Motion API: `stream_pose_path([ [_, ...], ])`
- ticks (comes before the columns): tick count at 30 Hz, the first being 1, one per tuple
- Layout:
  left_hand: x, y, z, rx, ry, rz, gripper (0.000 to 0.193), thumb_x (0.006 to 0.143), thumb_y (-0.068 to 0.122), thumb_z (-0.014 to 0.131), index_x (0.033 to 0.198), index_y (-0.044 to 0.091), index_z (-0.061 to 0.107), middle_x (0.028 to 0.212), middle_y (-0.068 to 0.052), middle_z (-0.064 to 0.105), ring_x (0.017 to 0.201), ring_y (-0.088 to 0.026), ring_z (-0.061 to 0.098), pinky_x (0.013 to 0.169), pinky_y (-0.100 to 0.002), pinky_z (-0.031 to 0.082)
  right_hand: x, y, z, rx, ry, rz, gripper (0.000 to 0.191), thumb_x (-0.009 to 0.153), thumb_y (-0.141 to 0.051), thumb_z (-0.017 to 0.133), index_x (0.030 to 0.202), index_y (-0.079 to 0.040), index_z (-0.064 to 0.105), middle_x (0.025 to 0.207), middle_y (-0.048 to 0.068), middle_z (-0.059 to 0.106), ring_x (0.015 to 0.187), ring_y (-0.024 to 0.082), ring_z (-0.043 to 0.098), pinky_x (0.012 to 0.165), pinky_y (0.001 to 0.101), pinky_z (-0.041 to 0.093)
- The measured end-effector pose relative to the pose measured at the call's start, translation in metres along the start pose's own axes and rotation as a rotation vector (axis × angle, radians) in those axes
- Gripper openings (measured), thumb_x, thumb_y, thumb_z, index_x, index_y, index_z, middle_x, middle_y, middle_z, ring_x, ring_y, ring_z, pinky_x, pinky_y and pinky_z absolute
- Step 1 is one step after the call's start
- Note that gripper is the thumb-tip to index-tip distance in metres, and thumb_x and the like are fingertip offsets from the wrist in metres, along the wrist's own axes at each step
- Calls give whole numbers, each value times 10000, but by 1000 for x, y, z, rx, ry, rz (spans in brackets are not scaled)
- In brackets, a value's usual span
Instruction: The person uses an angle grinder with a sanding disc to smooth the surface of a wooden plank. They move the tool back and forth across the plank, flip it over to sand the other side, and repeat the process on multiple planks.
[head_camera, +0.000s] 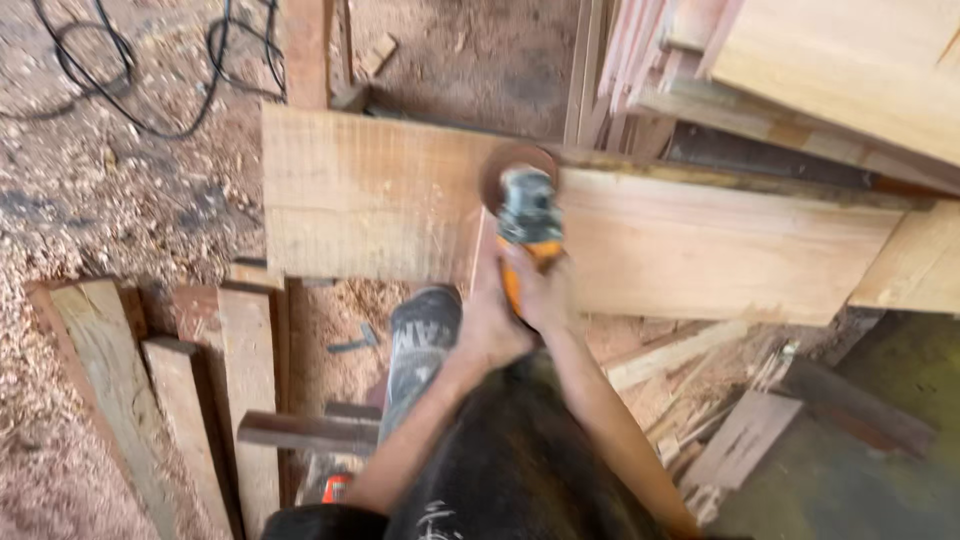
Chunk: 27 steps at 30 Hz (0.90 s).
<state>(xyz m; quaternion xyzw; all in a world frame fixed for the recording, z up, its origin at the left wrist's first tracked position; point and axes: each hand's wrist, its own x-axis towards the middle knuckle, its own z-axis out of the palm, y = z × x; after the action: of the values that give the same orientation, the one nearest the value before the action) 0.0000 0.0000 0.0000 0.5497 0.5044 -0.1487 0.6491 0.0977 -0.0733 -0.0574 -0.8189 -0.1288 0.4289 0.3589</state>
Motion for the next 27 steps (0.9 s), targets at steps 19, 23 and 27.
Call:
stream_pose_path([
  [19, 18, -35, 46, -241, 208, 81, 896, 650, 310, 870, 1333, 16, 370, 1062, -212, 743, 968, -383, 775, 821, -483, 621, 13, 3, -3, -191, -172, -188, 513, 910, -423, 709, 1203, -3, 676, 1017, 146, 759, 948, 228, 733, 809, 390, 590],
  [23, 32, 3, 85, 21, -86, -15, 1016, 655, 352, 864, 1410, 15, 272, 1038, -256, 714, 972, -468, 701, 867, -543, 555, 20, 18, -72, -58, -34, 55, 453, 891, -423, 674, 1100, -25, 735, 973, 122, 780, 871, 198, 754, 769, 382, 594],
  [27, 51, 28, 127, 79, -172, 35, 1047, 571, 357, 899, 1364, 18, 305, 1013, -272, 712, 957, -489, 686, 901, -544, 548, 33, 58, -123, 71, 56, 107, 439, 905, -392, 678, 1085, 7, 719, 967, 110, 746, 835, 164, 686, 738, 354, 566],
])
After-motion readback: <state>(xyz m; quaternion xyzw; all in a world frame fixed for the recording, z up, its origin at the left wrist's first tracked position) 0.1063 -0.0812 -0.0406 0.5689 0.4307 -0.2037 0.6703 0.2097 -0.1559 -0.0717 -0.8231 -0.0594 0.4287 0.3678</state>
